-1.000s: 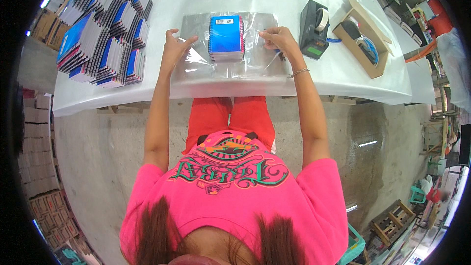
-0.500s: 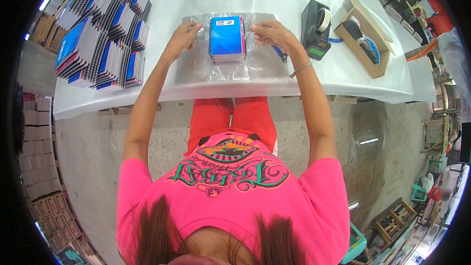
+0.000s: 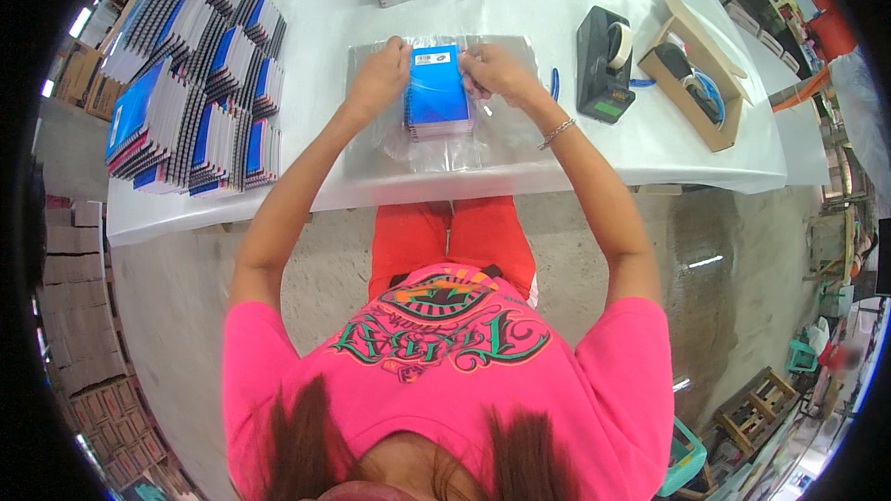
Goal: The person repeatedly picks up spiral-bound notebooks from a stack, places them into clear plastic sleeves, folds the sleeves around the notebooks, and secures them with tape. The wrapped notebooks are stacked on the table.
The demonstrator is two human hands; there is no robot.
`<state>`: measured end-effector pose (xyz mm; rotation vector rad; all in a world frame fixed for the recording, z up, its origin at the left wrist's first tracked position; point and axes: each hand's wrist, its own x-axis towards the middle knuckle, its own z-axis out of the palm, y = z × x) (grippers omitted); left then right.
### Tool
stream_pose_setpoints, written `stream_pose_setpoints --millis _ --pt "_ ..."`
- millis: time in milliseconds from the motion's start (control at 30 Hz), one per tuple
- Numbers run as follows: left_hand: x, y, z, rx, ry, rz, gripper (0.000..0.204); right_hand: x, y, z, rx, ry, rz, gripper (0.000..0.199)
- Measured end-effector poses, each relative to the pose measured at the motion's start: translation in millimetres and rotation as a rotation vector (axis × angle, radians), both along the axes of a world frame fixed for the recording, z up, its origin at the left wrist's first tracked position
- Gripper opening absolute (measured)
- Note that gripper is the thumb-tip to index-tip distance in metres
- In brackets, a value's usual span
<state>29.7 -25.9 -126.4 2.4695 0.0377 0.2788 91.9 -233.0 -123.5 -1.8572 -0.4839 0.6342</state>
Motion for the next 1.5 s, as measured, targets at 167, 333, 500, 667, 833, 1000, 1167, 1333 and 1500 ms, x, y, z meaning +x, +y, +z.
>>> stream_pose_setpoints --millis 167,333,500,667,833,1000,1167,1333,1500 --pt "3 -13 -6 0.112 0.010 0.014 0.030 -7 18 -5 -0.147 -0.206 -0.064 0.026" --pt "3 -22 -1 0.144 0.055 -0.004 0.026 -15 27 -3 -0.260 -0.462 -0.120 0.026" --pt "5 -26 -9 0.152 0.005 -0.003 0.028 -20 38 -10 -0.294 -0.648 -0.172 0.022" --pt "11 -25 -9 0.107 0.080 -0.013 0.029 -23 38 -8 -0.399 -0.802 -0.120 0.021" --pt "23 -3 3 0.193 0.125 -0.137 0.030 -26 38 -5 -0.401 -0.789 -0.126 0.022" --pt "20 20 13 0.242 0.140 -0.305 0.030 -25 34 -9 -0.323 -0.760 -0.149 0.024" --pt "3 43 7 0.067 0.167 -0.424 0.038 -27 36 -7 -0.328 -0.751 -0.175 0.024" --pt "-7 46 -6 0.062 0.035 -0.432 0.059 -28 35 -6 -0.301 -0.706 -0.188 0.023" --pt "-15 42 -13 0.187 0.005 -0.407 0.078 -28 34 -4 -0.294 -0.605 -0.187 0.024"
